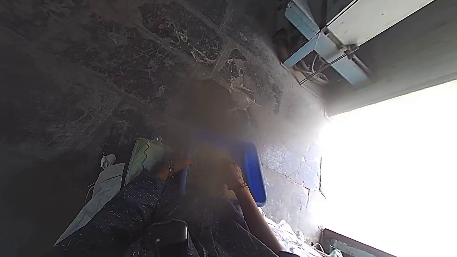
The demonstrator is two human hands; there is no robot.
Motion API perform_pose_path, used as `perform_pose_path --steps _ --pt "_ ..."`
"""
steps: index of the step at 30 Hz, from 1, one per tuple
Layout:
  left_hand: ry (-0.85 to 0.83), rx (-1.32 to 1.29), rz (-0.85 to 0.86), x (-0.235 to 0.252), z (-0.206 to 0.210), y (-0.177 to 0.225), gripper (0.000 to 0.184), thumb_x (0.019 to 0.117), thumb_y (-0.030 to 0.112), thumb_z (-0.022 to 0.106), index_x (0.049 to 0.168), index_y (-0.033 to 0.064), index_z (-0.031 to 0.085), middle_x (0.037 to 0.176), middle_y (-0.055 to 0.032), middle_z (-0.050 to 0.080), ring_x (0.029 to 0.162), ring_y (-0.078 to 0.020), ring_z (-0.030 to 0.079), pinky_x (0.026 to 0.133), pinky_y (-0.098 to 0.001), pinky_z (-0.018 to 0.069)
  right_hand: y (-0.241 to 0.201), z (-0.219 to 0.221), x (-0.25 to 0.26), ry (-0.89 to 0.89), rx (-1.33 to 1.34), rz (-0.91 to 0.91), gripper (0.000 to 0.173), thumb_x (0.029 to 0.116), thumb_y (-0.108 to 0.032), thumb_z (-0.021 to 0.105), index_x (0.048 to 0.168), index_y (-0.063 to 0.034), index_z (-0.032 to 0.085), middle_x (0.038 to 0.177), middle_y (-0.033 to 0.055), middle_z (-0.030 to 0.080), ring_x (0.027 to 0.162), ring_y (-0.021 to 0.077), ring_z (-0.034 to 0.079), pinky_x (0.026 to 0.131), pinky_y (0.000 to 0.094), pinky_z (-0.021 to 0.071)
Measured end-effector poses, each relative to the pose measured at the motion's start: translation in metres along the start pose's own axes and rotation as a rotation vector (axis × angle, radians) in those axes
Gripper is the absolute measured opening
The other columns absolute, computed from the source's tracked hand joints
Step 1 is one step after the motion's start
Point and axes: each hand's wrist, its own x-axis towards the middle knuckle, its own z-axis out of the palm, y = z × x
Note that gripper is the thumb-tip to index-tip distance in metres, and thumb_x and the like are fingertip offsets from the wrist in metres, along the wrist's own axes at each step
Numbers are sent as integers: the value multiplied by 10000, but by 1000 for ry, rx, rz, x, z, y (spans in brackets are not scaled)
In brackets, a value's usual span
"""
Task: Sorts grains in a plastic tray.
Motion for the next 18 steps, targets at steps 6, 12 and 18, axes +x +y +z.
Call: perform_pose_path --steps 6,12,18 --pt "-1 -10 -33 2 0 -2 449 910 76 724 1292 -99 567 1194 -280 629 1104 -354 631 990 -521 487 6 2 6 37 -13 -21 355 1049 -281 547 1191 15 680 1210 206 678 1122 342 671 976 506 510" --pt "-51 43 -119 -25 -5 37 449 971 25 647 1375 -112 508 1354 -299 556 1264 -355 547 1089 -477 402 6 -1 10 -15 -11 25 370 1052 -295 543 1245 -4 667 1260 214 651 1170 343 647 1009 502 496" --pt "-6 19 -84 0 -1 0 509 917 136 734 1335 -84 545 1261 -282 608 1187 -369 597 1032 -544 453 6 -2 13 -48 -20 47 386 1052 -322 553 1273 -24 657 1284 193 649 1189 330 642 1021 504 489"
